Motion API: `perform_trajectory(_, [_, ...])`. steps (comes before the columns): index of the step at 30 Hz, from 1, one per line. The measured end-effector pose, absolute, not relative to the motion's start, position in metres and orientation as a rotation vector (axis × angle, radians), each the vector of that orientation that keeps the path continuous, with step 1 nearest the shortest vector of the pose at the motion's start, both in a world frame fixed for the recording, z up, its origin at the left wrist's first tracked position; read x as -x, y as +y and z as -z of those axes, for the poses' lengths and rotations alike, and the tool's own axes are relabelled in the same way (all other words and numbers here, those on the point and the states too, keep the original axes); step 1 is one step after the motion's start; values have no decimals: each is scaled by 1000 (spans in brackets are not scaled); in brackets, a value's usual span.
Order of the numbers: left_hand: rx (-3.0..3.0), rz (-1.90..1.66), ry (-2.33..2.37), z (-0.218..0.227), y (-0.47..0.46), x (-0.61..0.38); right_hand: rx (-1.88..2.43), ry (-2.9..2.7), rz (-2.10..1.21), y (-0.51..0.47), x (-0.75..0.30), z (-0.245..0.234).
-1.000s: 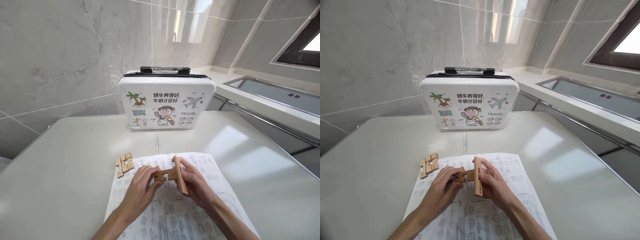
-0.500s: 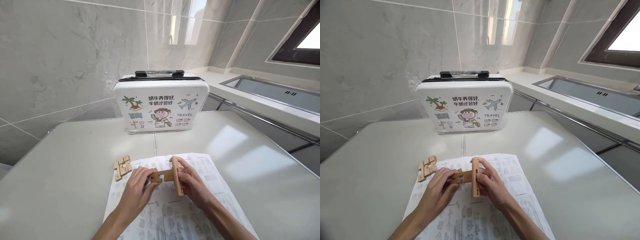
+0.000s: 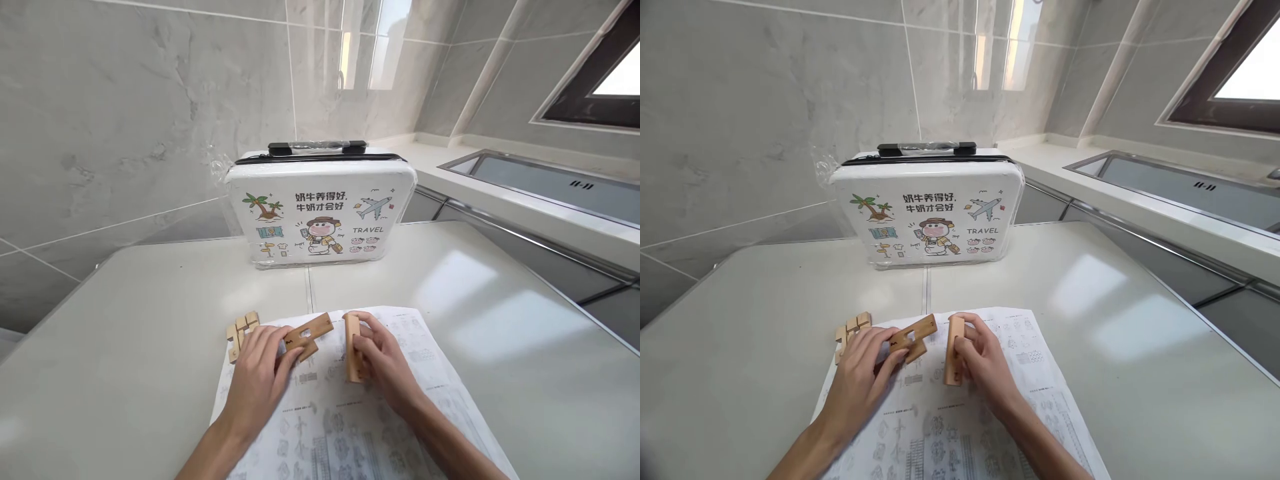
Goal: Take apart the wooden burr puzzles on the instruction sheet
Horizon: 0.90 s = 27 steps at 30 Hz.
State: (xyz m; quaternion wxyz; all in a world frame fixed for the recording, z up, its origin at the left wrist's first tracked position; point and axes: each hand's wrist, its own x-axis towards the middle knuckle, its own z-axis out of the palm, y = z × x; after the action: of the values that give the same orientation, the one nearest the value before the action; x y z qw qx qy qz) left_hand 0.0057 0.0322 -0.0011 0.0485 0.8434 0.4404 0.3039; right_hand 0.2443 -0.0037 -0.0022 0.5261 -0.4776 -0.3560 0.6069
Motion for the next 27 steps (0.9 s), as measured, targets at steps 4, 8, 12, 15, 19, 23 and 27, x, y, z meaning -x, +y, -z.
perform_trajectory(4, [-2727,-855,1445,1,36,-1,1209,-1089,-1346,-6,-234,8])
perform_trajectory(8, [-2763,-799,1507,0,38,4,1357,-1300,-1196,-9,-230,15])
perform_trajectory(12, [-2730,-756,1504,-3,38,8,1420,-1454,-1066,-10,-229,17])
perform_trajectory(15, [-2697,-761,1494,-6,39,9,1464,-1519,-970,-11,-228,17])
perform_trajectory(19, [-2681,-755,1444,-7,35,5,1570,-1621,-799,-14,-226,16])
perform_trajectory(23, [-2675,-719,1427,-8,29,-1,1645,-1726,-658,-16,-226,18])
perform_trajectory(27, [-2687,-649,1423,-14,24,-5,1645,-1797,-551,-16,-225,22])
